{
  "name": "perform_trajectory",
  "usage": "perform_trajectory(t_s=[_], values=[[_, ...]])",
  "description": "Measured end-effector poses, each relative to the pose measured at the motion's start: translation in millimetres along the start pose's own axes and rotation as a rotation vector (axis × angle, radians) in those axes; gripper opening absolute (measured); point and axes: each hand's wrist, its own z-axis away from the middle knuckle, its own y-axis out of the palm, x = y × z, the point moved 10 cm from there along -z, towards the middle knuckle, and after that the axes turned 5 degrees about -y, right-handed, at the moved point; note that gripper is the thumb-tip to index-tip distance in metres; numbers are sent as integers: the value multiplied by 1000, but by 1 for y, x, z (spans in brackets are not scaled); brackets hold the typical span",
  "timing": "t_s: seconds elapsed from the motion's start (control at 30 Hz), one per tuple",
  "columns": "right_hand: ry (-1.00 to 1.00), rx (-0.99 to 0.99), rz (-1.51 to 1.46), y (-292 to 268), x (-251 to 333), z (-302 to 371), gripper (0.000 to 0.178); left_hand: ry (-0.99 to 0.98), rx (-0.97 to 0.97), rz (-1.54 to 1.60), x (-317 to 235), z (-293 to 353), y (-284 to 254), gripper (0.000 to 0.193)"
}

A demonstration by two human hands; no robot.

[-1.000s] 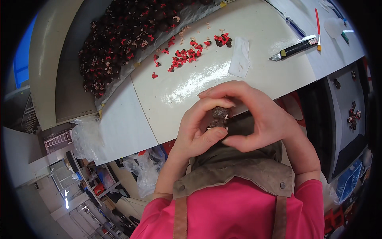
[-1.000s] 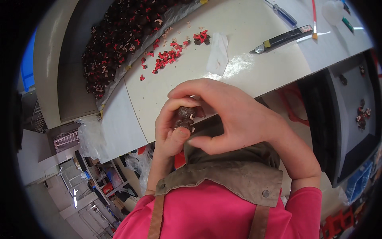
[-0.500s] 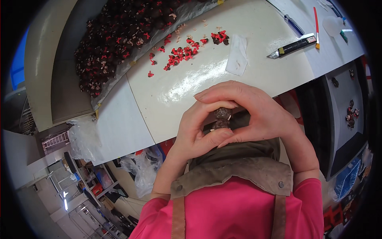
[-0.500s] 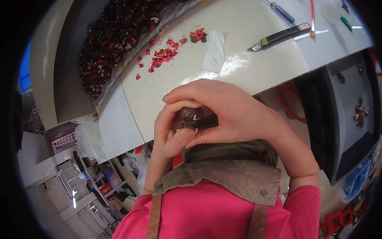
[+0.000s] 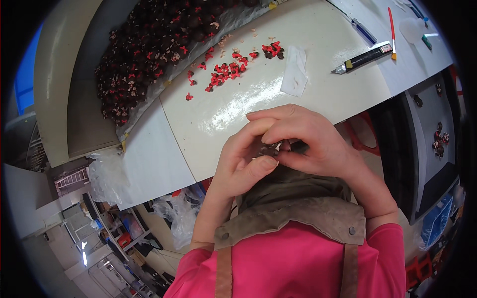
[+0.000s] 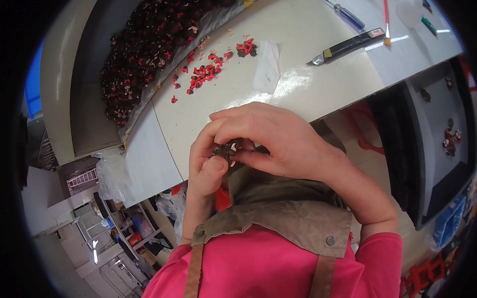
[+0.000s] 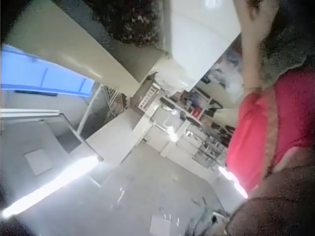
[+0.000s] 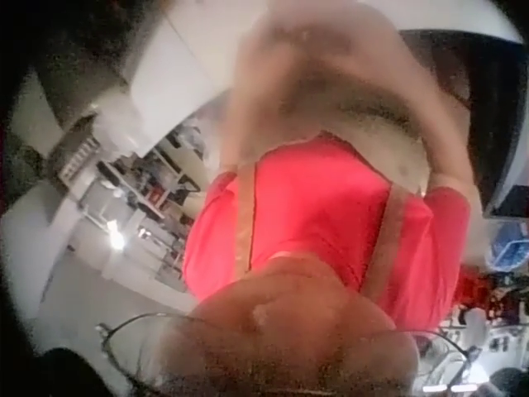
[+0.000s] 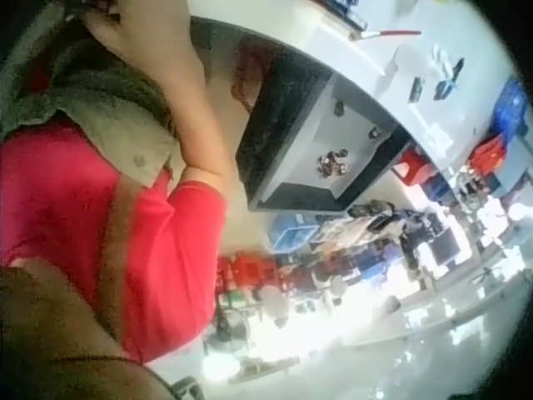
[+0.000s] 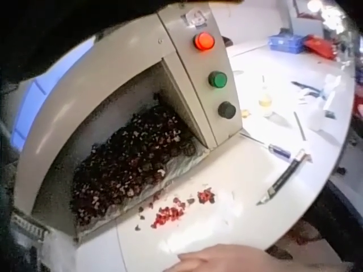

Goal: Assemble small plastic toy components by applying glue and pressing parts together at a factory workbench.

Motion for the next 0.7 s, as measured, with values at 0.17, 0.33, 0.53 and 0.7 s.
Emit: perform_trajectory(t_s=[0.17, 0.33, 0.53, 0.7], values=[[-173, -97, 119, -8, 13, 1, 40, 6, 19, -32, -3, -4, 5, 45], [-200, -73, 98, -8, 15, 0, 40, 21, -3, -83, -5, -3, 4, 44], [-208, -63, 92, -7, 17, 1, 41, 19, 9, -84, -5, -2, 5, 44], [-212, -80, 88, -7, 16, -1, 42, 40, 6, -105, -8, -2, 3, 45]])
